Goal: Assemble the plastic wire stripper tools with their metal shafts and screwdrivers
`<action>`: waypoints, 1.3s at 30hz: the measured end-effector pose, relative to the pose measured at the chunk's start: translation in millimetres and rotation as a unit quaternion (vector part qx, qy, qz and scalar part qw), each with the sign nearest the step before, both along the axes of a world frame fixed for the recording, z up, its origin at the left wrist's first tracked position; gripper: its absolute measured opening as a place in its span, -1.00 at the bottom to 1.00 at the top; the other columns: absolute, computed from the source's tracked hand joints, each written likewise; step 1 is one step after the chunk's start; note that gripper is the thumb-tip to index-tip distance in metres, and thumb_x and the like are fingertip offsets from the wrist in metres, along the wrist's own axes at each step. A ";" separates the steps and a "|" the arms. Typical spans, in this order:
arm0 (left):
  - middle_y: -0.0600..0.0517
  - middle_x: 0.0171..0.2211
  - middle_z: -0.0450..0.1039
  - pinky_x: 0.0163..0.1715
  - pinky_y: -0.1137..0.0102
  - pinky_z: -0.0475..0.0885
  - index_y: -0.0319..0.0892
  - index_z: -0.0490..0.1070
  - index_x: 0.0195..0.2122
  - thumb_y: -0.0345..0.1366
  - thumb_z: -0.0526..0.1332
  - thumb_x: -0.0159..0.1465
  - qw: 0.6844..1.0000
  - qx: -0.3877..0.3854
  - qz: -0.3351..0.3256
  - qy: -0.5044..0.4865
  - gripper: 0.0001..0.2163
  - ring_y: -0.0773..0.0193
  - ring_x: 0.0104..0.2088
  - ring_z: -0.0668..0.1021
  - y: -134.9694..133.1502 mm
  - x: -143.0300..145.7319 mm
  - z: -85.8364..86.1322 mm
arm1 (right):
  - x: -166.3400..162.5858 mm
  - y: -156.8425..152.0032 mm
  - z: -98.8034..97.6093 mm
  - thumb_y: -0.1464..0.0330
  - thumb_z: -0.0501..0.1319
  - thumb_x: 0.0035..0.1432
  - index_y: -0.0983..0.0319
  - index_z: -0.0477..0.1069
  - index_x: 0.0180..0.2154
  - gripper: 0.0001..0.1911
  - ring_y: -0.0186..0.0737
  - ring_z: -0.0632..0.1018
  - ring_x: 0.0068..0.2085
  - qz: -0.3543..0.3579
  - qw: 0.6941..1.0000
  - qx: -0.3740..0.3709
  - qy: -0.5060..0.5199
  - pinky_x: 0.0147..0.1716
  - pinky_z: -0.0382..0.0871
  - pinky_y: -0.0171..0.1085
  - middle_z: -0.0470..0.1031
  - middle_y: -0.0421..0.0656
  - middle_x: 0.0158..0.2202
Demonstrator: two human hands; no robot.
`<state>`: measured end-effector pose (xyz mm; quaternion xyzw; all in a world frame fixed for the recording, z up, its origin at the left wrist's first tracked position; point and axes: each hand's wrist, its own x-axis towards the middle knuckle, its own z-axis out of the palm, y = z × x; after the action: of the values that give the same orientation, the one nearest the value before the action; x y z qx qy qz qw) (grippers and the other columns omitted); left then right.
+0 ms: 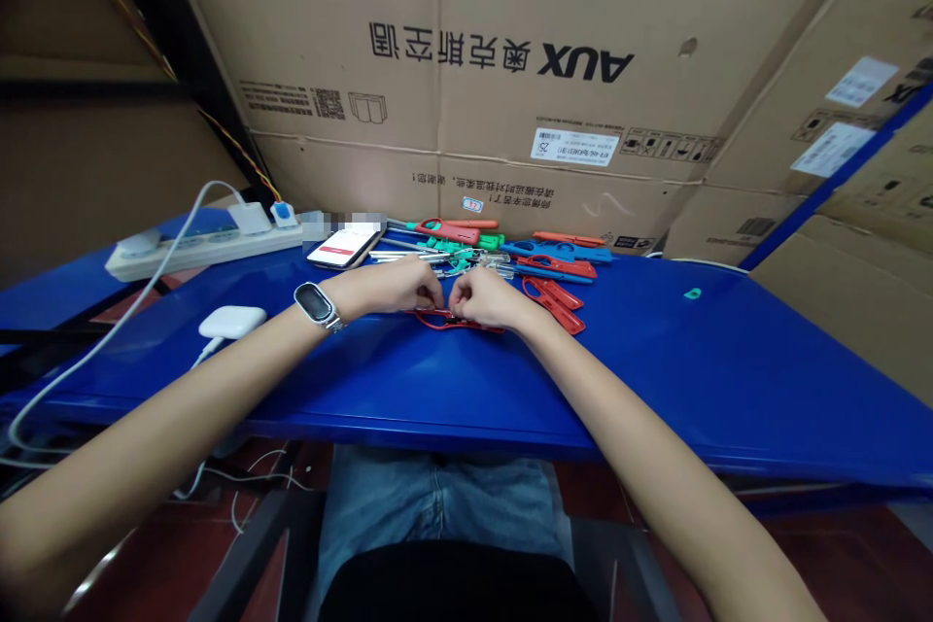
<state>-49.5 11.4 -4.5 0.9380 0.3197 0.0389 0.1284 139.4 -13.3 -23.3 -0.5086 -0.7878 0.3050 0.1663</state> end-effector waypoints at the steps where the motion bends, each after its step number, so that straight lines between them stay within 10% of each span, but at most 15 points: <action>1: 0.01 -0.45 0.61 -0.50 0.47 0.24 -0.19 0.66 -0.26 -0.55 0.17 0.10 1.000 0.006 0.002 0.006 -0.70 0.35 -0.53 0.48 -0.8 0.6 0.6 | 0.0 -0.1 0.2 0.60 0.12 -0.15 0.31 0.50 -0.44 -0.77 -0.45 0.35 -0.63 0.001 1.000 0.001 -0.001 -0.60 0.22 -0.44 0.43 -0.29 -0.60; 39: -0.03 -0.36 0.61 -0.38 0.46 0.44 -0.28 0.59 -0.20 -0.35 0.26 0.20 0.982 -0.123 0.061 -0.131 -0.81 0.31 -0.41 0.56 -7.4 -57.9 -19.5 | -4.3 -9.5 7.5 0.57 0.16 -0.10 0.32 0.53 -0.45 -0.82 -0.41 0.36 -0.58 -0.020 1.000 -0.007 -0.022 -0.56 0.20 -0.40 0.44 -0.25 -0.60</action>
<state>-107.4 4.1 -24.0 0.8807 0.3587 0.1298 0.2808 135.1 -22.7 -15.8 -0.5320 -0.7788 0.2957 0.1515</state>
